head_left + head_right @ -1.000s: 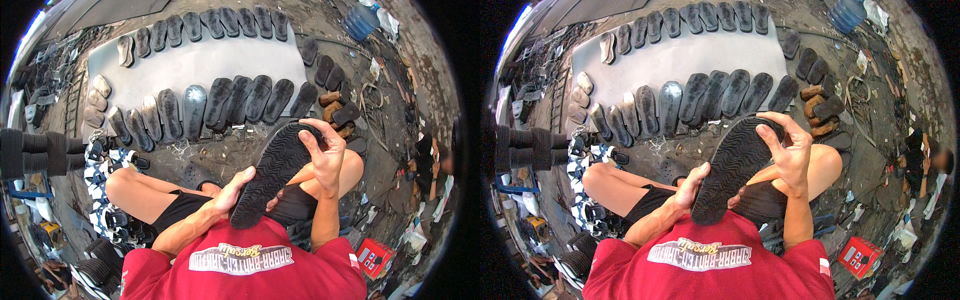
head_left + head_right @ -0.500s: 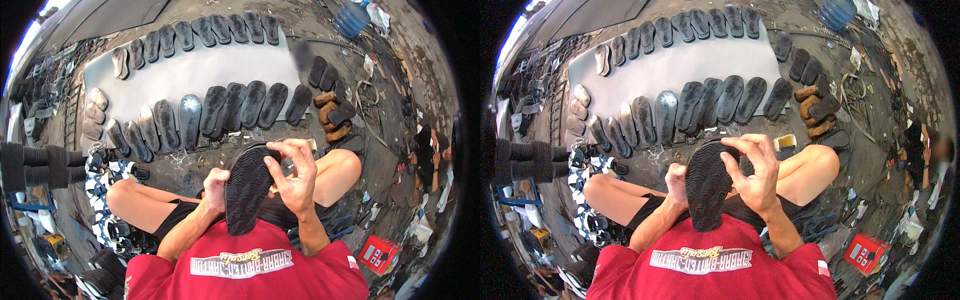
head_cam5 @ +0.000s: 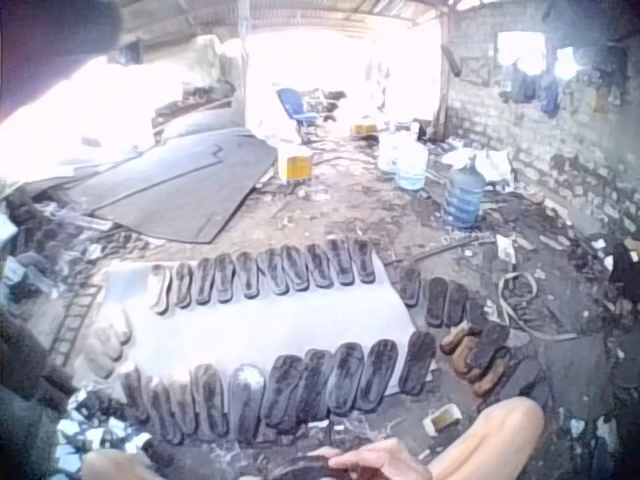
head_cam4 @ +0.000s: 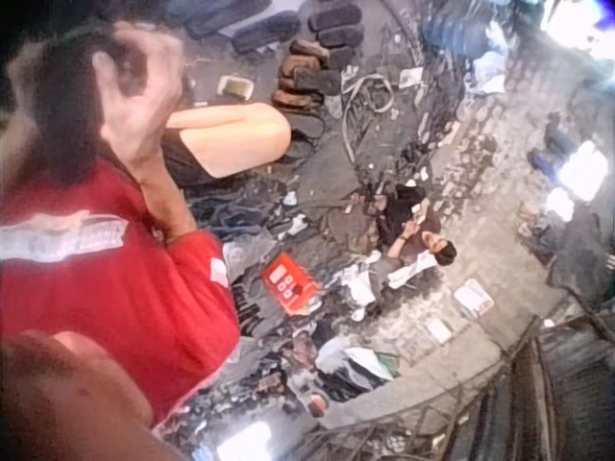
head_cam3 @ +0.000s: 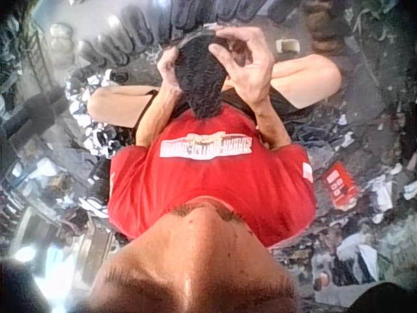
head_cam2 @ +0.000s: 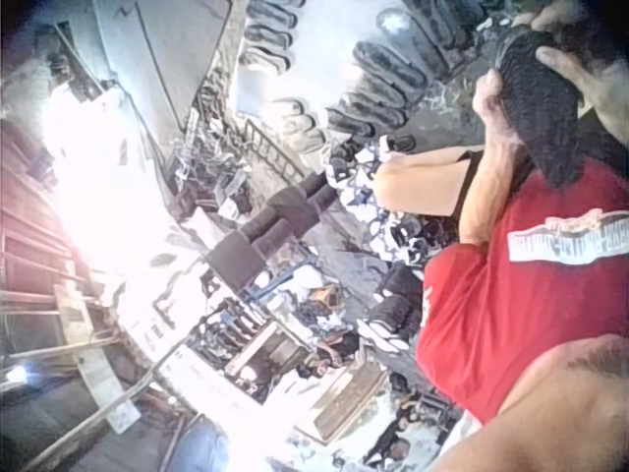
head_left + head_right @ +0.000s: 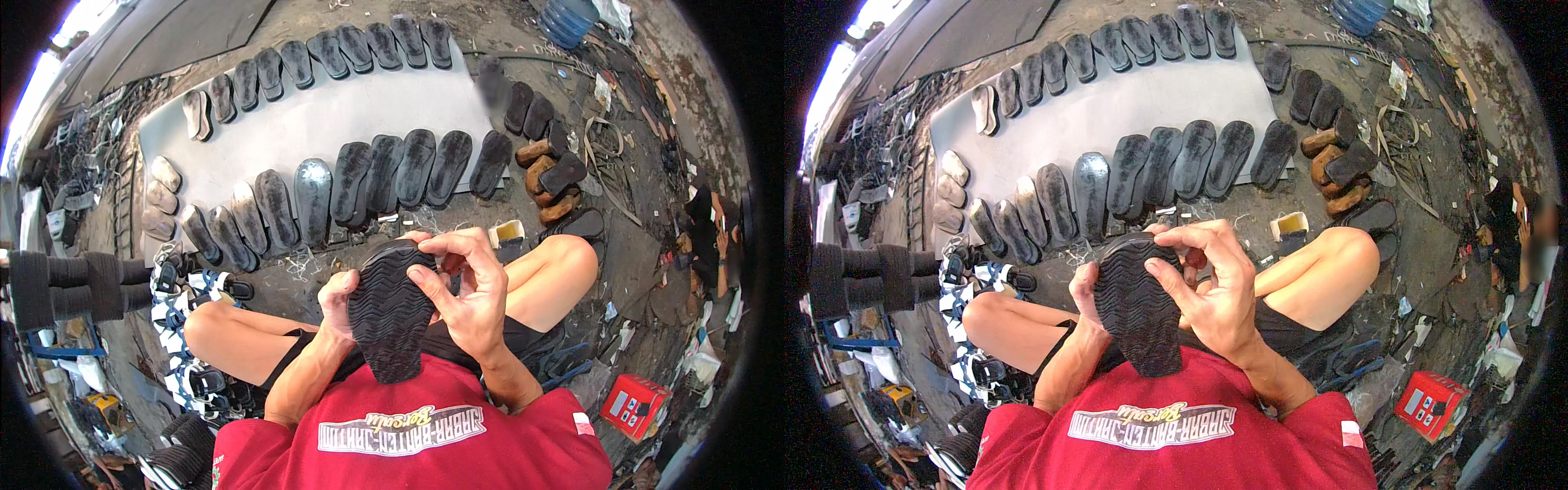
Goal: The person sits on the ground and repeatedly picks up black shoe soles, rubs their surfaces with both hands, and places them back in rows. The person handles the soles one at a time, turning them over and wiping different parts of each sole.
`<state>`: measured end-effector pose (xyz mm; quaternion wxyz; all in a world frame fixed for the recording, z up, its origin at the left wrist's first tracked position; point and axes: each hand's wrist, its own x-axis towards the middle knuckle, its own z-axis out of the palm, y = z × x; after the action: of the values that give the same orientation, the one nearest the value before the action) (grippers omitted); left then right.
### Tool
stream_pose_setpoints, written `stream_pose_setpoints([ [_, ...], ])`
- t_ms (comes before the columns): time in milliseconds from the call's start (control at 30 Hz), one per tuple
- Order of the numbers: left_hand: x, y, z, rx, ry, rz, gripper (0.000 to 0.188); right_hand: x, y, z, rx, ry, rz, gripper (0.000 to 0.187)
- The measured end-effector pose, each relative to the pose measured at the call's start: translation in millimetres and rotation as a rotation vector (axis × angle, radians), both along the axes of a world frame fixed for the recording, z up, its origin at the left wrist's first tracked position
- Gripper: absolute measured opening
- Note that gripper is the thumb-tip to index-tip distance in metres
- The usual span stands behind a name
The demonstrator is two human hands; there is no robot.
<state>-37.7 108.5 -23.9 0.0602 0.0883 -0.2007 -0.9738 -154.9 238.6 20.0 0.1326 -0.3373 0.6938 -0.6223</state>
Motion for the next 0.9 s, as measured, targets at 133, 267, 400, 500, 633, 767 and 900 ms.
stream_pose_setpoints([
  [133,-0.4,2.3,-4.5,-0.029,-0.016,0.074,0.102,2.7,-2.2,4.9,-0.01,0.121,-0.006,0.031],
  [267,3.3,4.2,-8.6,0.1,0.013,0.064,0.101,4.2,-2.5,0.2,0.001,0.103,0.01,0.03],
  [400,-2.3,0.3,-12.3,0.233,0.228,-0.013,0.106,4.4,-4.5,7.4,-0.017,0.025,0.046,0.03],
  [500,4.7,-5.2,-5.5,0.077,0.032,-0.005,0.101,-7.2,-6.6,4.0,-0.016,-0.136,0.119,0.023],
  [633,10.2,-19.7,-12.0,-0.121,-0.161,-0.068,0.079,-6.6,-23.8,-23.2,0.07,0.0,0.049,0.039],
  [767,-18.3,-24.3,11.3,-1.073,-0.394,0.126,0.026,-24.0,-42.4,-52.5,0.226,0.123,-0.16,0.042],
  [900,-49.8,-22.0,4.4,-1.781,-0.408,0.758,0.045,-21.9,-72.0,-57.3,0.058,0.342,-0.027,0.032],
])
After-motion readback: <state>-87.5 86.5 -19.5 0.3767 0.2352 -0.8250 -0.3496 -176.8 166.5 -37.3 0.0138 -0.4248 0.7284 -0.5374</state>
